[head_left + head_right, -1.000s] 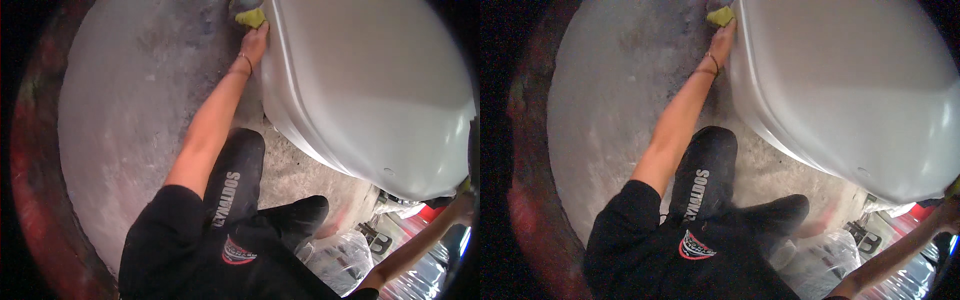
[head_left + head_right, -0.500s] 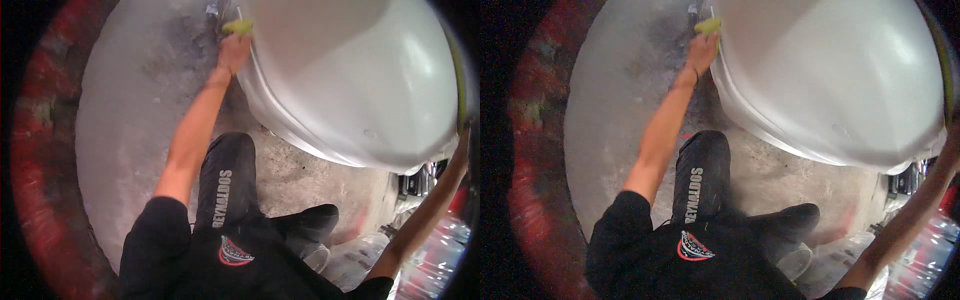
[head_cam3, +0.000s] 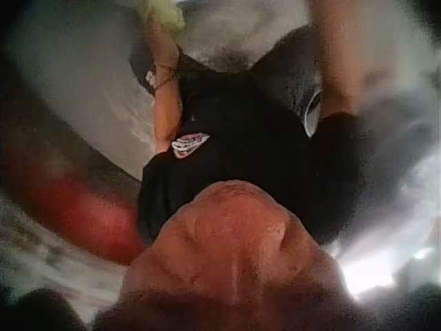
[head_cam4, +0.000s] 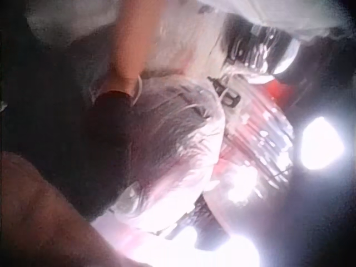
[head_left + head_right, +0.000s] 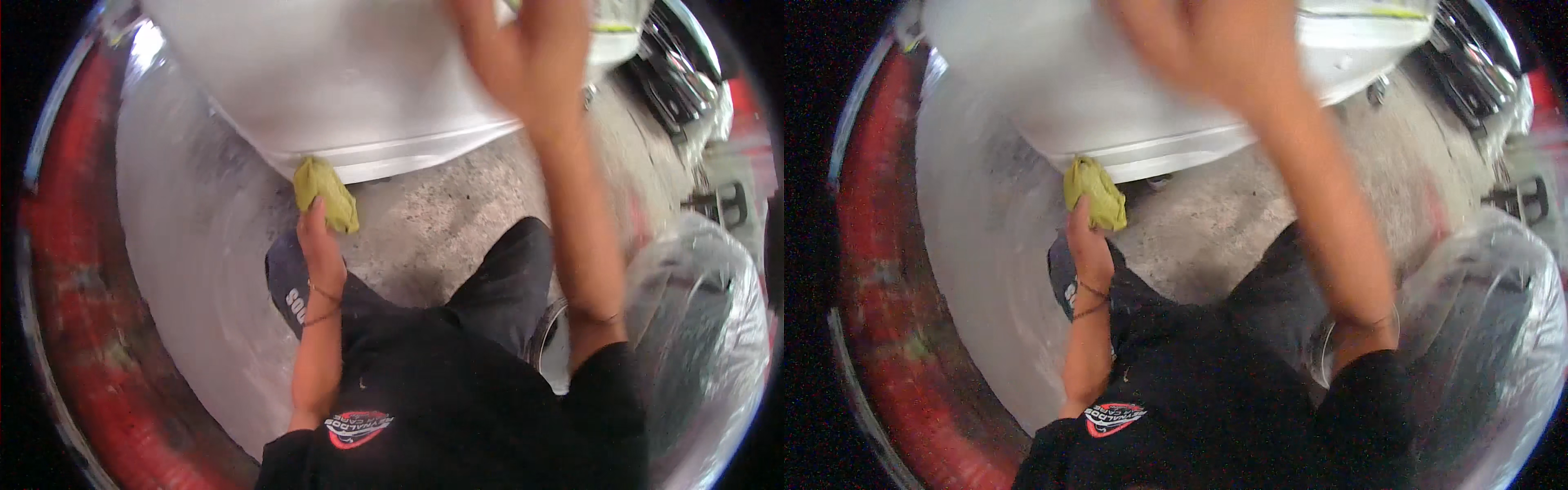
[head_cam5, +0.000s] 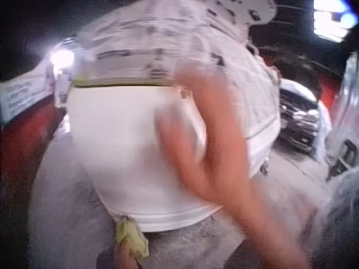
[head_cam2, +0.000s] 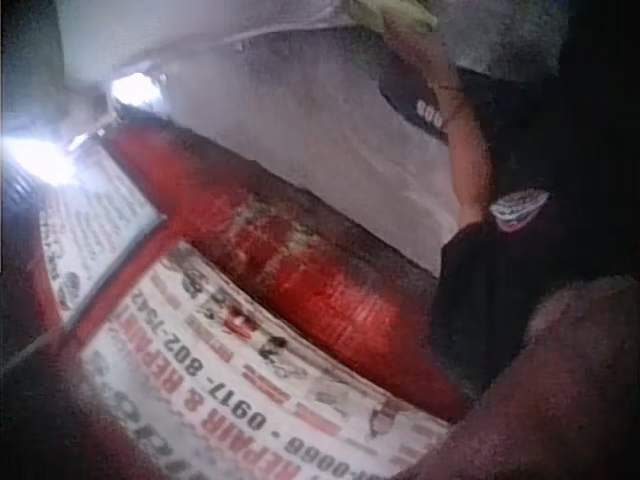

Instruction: The person wipes the white car bumper with a yellow cloth and then wet sands the surface using a sanding block, dipping the block into a bucket of water repeatedly.

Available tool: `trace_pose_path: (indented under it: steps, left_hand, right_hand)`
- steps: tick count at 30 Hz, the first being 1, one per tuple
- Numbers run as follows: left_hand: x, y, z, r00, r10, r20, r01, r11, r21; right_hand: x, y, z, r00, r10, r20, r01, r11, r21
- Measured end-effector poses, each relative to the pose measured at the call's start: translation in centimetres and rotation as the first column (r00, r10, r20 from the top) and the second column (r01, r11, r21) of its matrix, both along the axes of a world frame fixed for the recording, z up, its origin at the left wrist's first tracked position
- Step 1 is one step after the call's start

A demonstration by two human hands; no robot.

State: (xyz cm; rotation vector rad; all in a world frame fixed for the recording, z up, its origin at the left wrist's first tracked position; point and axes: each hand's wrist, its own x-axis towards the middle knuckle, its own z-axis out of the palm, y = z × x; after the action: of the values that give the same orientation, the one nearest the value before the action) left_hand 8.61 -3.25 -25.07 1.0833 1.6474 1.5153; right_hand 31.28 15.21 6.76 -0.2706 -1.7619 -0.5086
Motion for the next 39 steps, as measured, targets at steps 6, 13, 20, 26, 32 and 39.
trace_pose_path:
  steps: [6, 13, 20, 26, 32, 39]
  left_hand:
    - [14.3, -2.9, 3.0, 0.794, -0.411, 0.447, 0.359, 0.912, 0.2]
    - [20.3, -3.1, 4.6, 0.756, -0.541, 0.368, 0.618, 0.776, -0.129]
    - [20.3, -3.9, 1.4, 0.152, -0.897, -0.414, 0.724, 0.386, -0.571]
    - [14.3, -4.2, -3.9, 0.011, -0.88, -0.474, 0.57, 0.395, -0.72]
    - [10.6, -2.4, -5.2, 0.168, -0.888, -0.428, 0.31, 0.46, -0.832]
    - [10.8, 0.8, -5.5, 0.355, -0.774, -0.524, 0.399, 0.632, -0.664]
  right_hand:
    - [6.8, -19.9, -22.7, 0.985, -0.021, -0.174, -0.163, 0.249, -0.955]
    - [22.9, -29.9, -18.2, 0.874, -0.362, -0.325, -0.391, -0.125, -0.912]
    - [49.0, -45.3, -35.4, 0.37, -0.565, 0.738, 0.258, -0.7, -0.666]
    - [51.1, -46.9, -49.7, 0.585, -0.149, 0.797, 0.359, -0.834, -0.419]
    - [44.7, -45.4, -55.4, 0.728, 0.226, 0.648, 0.407, -0.902, -0.143]
    - [48.8, -43.9, -44.7, 0.77, -0.348, 0.534, -0.111, -0.898, -0.425]
